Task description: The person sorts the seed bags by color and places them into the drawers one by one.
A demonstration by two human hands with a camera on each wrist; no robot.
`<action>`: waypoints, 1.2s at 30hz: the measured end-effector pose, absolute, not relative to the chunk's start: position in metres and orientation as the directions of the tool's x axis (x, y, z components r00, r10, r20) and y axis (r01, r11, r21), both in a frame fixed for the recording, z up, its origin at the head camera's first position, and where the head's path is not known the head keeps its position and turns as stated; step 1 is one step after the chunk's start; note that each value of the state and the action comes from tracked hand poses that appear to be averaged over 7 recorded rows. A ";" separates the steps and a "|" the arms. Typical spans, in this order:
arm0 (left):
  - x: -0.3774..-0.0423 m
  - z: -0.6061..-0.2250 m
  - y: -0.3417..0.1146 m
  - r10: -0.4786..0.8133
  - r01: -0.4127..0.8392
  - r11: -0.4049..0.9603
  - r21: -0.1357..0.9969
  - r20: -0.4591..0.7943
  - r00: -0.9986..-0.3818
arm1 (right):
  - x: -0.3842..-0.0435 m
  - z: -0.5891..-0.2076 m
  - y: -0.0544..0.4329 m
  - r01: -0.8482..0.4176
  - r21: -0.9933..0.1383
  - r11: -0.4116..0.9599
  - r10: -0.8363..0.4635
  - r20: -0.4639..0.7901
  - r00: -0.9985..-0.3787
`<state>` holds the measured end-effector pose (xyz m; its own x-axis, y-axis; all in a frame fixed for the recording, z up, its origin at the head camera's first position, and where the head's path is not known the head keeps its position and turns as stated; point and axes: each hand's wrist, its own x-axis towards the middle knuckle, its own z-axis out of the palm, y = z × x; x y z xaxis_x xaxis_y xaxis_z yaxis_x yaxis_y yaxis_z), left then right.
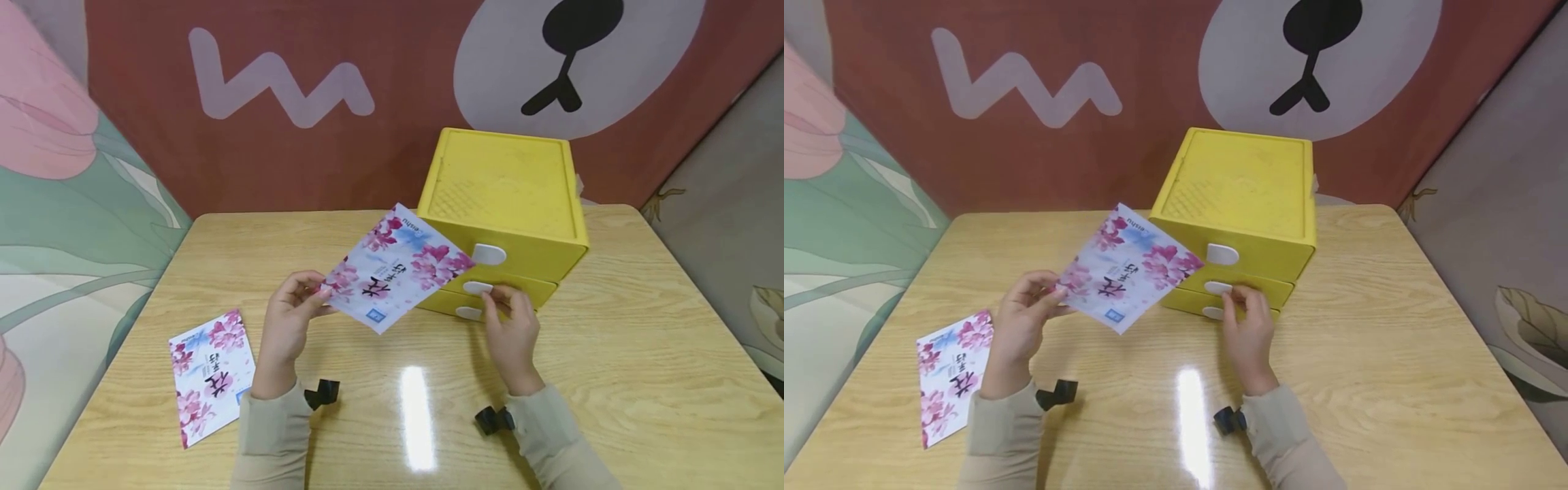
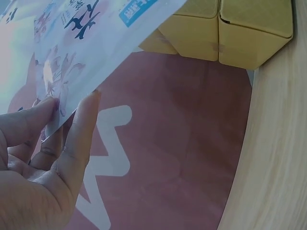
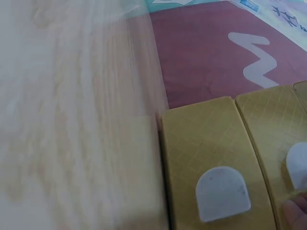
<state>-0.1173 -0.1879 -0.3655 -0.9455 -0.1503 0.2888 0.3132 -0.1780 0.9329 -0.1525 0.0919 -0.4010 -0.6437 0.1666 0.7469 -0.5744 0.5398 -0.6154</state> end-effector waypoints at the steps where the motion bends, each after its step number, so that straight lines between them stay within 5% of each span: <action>1: -0.117 -0.365 -0.188 -0.151 0.311 -0.180 0.933 0.286 -0.946 | -0.152 -0.401 0.092 -0.569 -0.617 0.544 0.163 0.743 -0.649; 36: -0.124 -0.366 -0.174 -0.042 0.263 -0.169 0.950 0.260 -0.965 | -0.149 -0.426 0.088 -0.461 -0.523 0.717 0.051 0.699 -0.713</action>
<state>-0.1241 -0.1739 -0.3663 -0.9648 -0.0422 0.2597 0.2631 -0.1687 0.9499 -0.1492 0.0885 -0.4258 -0.7131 0.0511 0.6992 -0.4613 0.7169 -0.5227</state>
